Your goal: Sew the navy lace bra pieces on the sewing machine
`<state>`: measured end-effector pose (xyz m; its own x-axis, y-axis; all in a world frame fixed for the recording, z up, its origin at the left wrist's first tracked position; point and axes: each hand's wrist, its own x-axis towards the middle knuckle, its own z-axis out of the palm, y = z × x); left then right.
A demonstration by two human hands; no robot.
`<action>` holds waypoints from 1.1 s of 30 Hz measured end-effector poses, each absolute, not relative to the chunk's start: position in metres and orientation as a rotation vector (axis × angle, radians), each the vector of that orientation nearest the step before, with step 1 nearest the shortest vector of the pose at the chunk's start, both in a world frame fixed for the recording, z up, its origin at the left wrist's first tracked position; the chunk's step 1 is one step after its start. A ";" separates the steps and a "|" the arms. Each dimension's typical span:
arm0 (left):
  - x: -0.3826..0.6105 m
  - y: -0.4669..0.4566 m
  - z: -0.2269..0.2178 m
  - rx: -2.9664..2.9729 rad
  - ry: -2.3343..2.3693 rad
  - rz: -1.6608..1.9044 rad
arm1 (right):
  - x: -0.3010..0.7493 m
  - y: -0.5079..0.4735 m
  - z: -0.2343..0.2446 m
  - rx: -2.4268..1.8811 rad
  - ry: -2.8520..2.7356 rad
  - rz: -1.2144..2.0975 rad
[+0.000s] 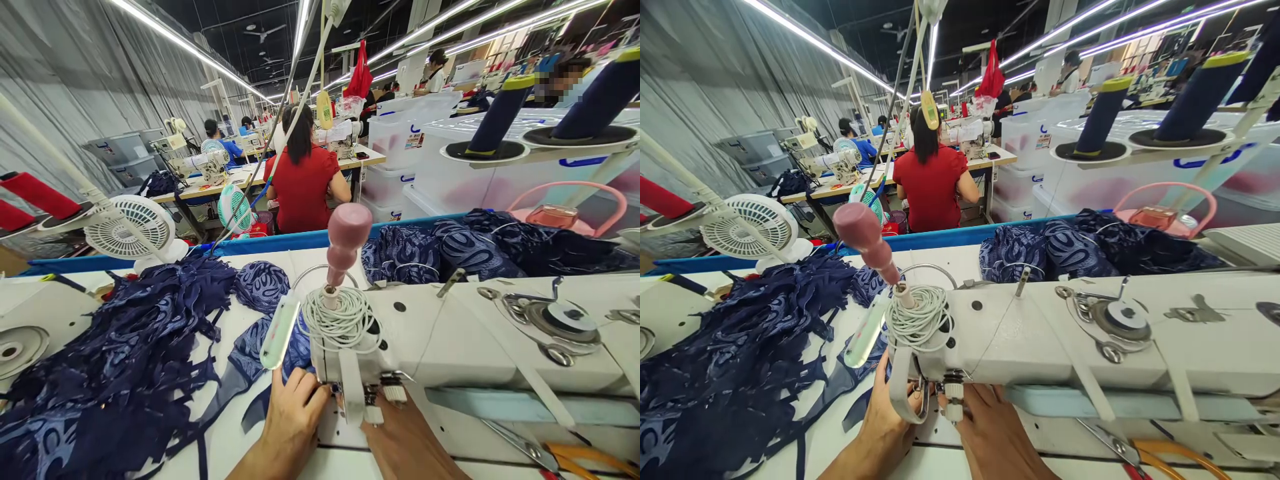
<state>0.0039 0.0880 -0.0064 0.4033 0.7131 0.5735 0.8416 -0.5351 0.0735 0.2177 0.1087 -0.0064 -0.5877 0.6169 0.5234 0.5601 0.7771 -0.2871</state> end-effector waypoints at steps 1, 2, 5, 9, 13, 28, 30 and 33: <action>0.004 0.088 -0.007 -2.431 -1.379 -0.821 | 0.216 0.109 -0.005 -0.872 -2.372 0.111; 0.003 0.088 -0.007 -2.422 -1.388 -0.830 | 0.215 0.109 -0.002 -0.876 -2.381 0.106; 0.003 0.087 -0.007 -2.443 -1.412 -0.852 | 0.211 0.112 0.006 -0.831 -2.367 0.109; 0.003 0.088 -0.005 -2.510 -1.408 -0.878 | 0.208 0.112 0.010 -0.718 -2.316 0.081; 0.002 0.088 -0.006 -2.536 -1.382 -0.917 | 0.209 0.109 0.007 -0.855 -2.363 0.056; -0.004 0.084 0.005 -2.599 -1.250 -1.019 | 0.218 0.119 -0.014 -0.782 -2.379 -0.037; -0.007 0.085 0.002 -2.633 -1.290 -1.046 | 0.219 0.123 -0.021 -0.713 -2.322 -0.047; -0.011 0.087 -0.002 -2.623 -1.313 -1.012 | 0.217 0.125 -0.020 -0.687 -2.291 -0.078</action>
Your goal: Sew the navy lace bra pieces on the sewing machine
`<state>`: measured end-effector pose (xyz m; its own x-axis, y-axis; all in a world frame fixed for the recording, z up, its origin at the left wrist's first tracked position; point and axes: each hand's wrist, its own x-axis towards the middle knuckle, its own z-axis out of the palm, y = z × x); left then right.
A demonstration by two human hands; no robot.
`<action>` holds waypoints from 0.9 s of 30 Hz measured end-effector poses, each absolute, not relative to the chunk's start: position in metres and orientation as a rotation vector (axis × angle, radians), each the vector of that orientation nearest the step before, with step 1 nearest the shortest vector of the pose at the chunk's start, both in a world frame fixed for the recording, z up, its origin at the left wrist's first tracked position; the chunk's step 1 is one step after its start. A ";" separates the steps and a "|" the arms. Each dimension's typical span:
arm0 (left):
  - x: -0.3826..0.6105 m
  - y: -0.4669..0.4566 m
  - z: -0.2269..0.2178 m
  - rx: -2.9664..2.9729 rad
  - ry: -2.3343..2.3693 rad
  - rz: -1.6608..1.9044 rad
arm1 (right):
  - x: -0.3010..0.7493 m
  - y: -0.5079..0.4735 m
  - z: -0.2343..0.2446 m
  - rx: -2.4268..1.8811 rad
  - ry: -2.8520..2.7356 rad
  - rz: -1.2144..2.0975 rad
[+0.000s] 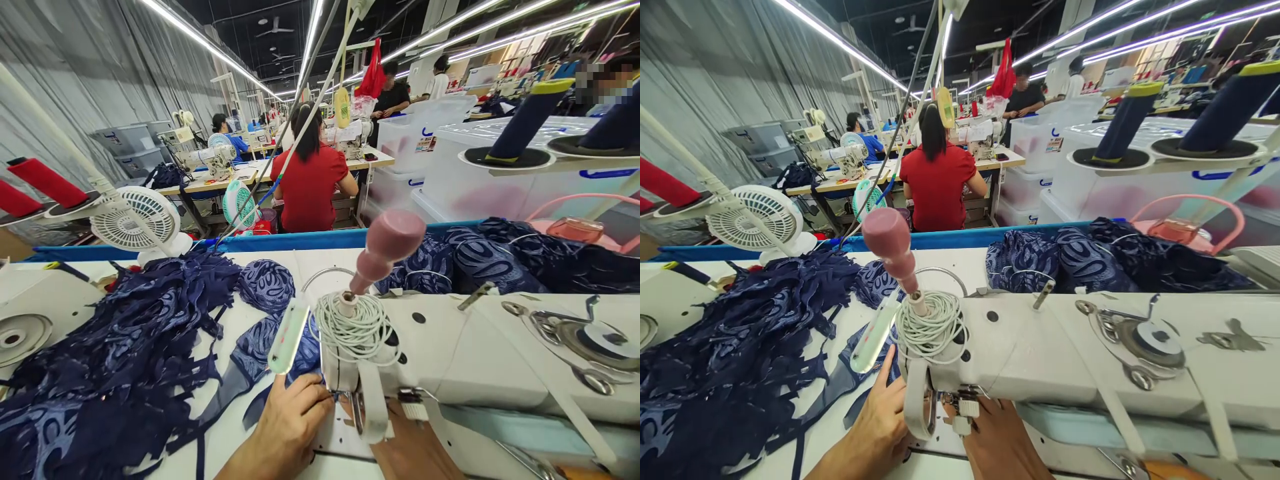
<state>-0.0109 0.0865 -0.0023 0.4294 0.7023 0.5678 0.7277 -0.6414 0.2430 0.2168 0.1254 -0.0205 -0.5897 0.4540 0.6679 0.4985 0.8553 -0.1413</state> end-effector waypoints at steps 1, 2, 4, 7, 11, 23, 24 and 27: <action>-0.012 0.088 -0.003 -2.613 -1.317 -0.995 | 0.216 0.125 -0.018 -0.682 -2.292 -0.094; -0.012 0.089 -0.004 -2.601 -1.321 -0.983 | 0.216 0.125 -0.016 -0.689 -2.308 -0.099; -0.013 0.093 -0.006 -2.574 -1.333 -0.972 | 0.216 0.123 -0.011 -0.724 -2.347 -0.084; -0.014 0.099 -0.006 -2.556 -1.365 -0.974 | 0.220 0.120 -0.010 -0.754 -2.400 -0.010; -0.015 0.101 -0.003 -2.603 -1.425 -0.938 | 0.221 0.118 -0.009 -0.774 -2.328 0.113; -0.029 0.093 0.004 -2.460 -1.650 -0.876 | 0.221 0.116 0.003 -0.673 -2.364 -0.149; -0.033 0.083 0.009 -2.425 -1.646 -0.897 | 0.221 0.114 0.005 -0.616 -2.367 -0.162; -0.042 0.043 0.019 -2.270 -1.496 -0.972 | 0.205 0.106 0.020 -0.465 -2.411 -0.068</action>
<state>-0.0425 0.0426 0.0194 0.2483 0.7171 0.6512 0.8864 -0.4394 0.1459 0.2045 0.1063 0.0203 -0.7105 0.3122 0.6306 0.3474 0.9350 -0.0715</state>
